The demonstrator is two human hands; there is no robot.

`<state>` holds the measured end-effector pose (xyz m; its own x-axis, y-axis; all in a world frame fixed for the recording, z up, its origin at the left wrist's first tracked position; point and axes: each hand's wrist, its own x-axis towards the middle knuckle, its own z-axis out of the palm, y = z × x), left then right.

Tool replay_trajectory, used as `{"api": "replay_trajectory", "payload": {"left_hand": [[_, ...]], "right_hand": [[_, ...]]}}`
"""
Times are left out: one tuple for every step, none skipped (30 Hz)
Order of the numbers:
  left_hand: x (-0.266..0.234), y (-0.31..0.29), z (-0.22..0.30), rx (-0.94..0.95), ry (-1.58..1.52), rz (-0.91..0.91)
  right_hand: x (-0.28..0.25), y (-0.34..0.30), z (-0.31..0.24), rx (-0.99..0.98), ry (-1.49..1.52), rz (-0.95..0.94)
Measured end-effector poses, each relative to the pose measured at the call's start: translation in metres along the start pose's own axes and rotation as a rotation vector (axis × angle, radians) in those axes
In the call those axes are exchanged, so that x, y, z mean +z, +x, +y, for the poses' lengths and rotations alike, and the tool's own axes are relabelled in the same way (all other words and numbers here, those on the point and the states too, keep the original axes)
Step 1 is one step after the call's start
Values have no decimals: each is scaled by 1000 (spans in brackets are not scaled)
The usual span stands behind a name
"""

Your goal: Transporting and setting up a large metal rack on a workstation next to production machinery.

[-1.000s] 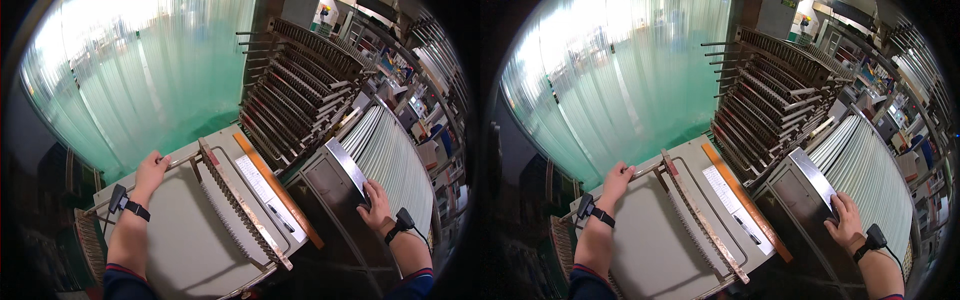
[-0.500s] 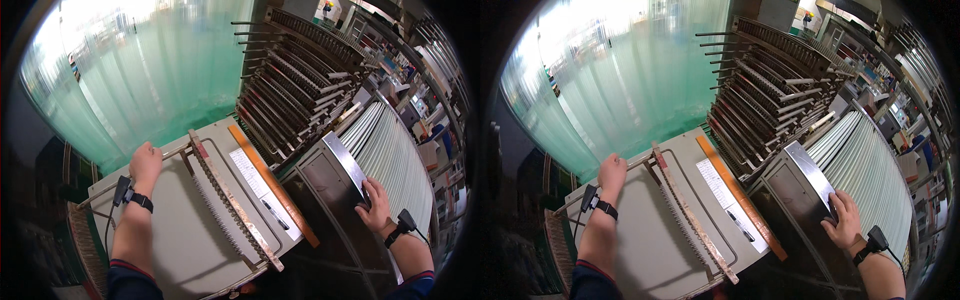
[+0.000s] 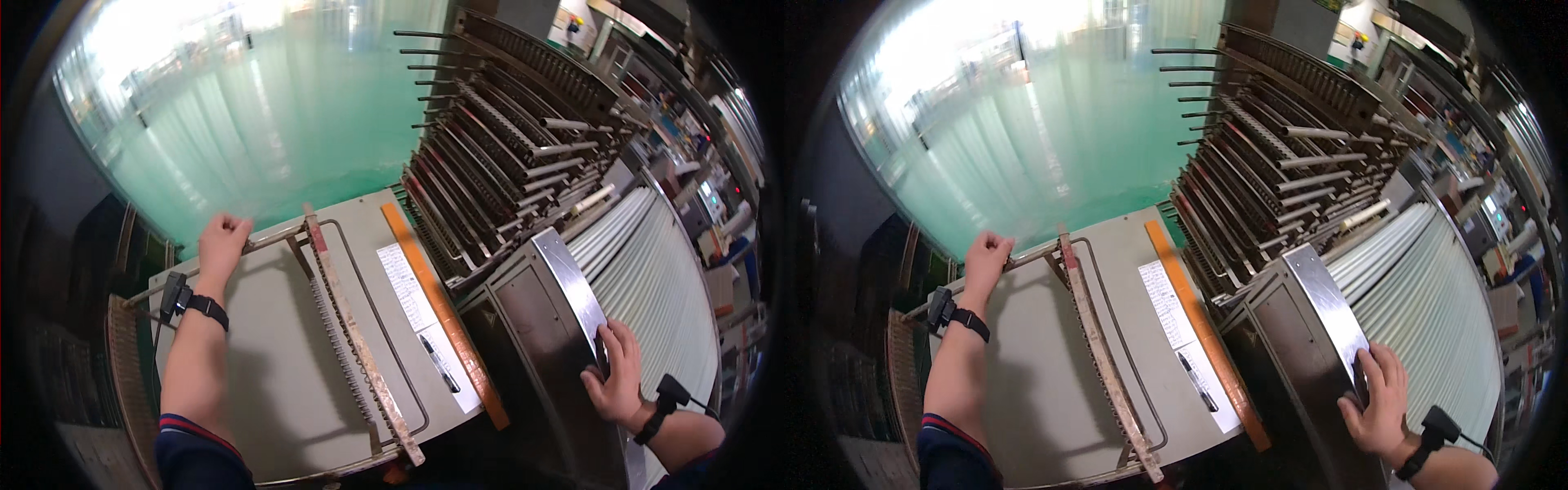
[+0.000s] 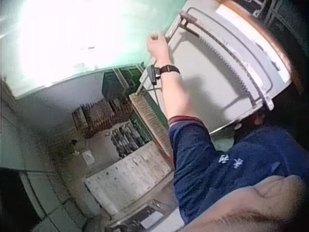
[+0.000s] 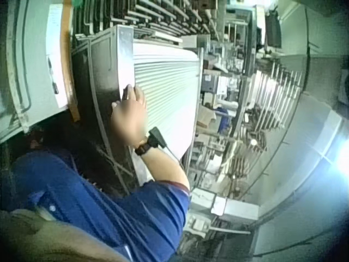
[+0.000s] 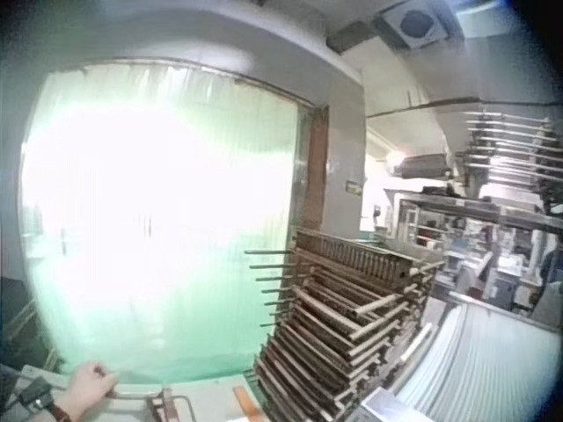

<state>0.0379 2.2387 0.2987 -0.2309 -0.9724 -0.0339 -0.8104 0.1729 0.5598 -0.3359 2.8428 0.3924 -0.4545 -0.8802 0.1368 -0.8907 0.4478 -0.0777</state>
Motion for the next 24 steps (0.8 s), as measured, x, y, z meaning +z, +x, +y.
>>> {"api": "replay_trajectory", "payload": {"left_hand": [[3, 8, -26, 75, -194, 223], [5, 6, -46, 159, -376, 440], [5, -12, -18, 87, -591, 403], [-5, -29, -22, 139, -625, 380], [-16, -46, -25, 190, -642, 363], [-20, -70, -17, 171, -642, 355], [-20, -100, 3, 240, -694, 291], [-24, -128, 19, 310, -736, 232], [-22, -146, 26, 308, -736, 217], [-24, -166, 28, 400, -710, 181], [-31, -185, 29, 484, -667, 145], [-48, -212, 24, 486, -646, 158], [-52, -231, 19, 554, -649, 186], [-56, -246, 16, 625, -655, 213], [-62, -265, 15, 622, -642, 216], [-62, -279, 16, 688, -646, 216], [-62, -293, 16, 755, -650, 217], [-54, -305, 13, 778, -679, 222], [-50, -318, 14, 842, -613, 165], [-48, -330, 10, 904, -547, 109], [-48, -343, 0, 898, -509, 88], [-44, -354, -9, 912, -511, 105], [-40, -364, -18, 950, -467, 124], [-34, -375, -27, 982, -415, 142]], "right_hand": [[-1, 5, -3, -29, 20, -20], [1, 9, -5, -60, 34, -30], [1, 8, -5, -39, 14, -38], [-2, 7, -8, -37, 2, -45], [0, 9, -7, -55, 17, -79], [-3, 8, -9, -59, 12, -99], [-4, 6, -8, -57, 35, -111], [-5, 5, -2, -59, 70, -120], [-9, 1, 1, -50, 89, -129], [-10, -1, 3, -42, 93, -131], [-6, 2, 8, -53, 91, -100], [-5, 4, 5, -77, 91, -53], [-7, 4, 1, -73, 67, -68], [-4, 3, 1, -76, 63, -47], [-1, 6, -1, -86, 71, -38], [1, 8, -2, -92, 68, -27], [2, 10, -5, -95, 88, -23], [-1, -3, -4, -53, 23, 1], [4, -4, 1, -64, 53, 28], [9, -4, 4, -77, 81, 54], [16, 2, 1, -62, 152, 70], [17, 0, 6, -111, 104, 93], [17, -1, 11, -133, 78, 112], [22, -1, 17, -158, 60, 125]]}}
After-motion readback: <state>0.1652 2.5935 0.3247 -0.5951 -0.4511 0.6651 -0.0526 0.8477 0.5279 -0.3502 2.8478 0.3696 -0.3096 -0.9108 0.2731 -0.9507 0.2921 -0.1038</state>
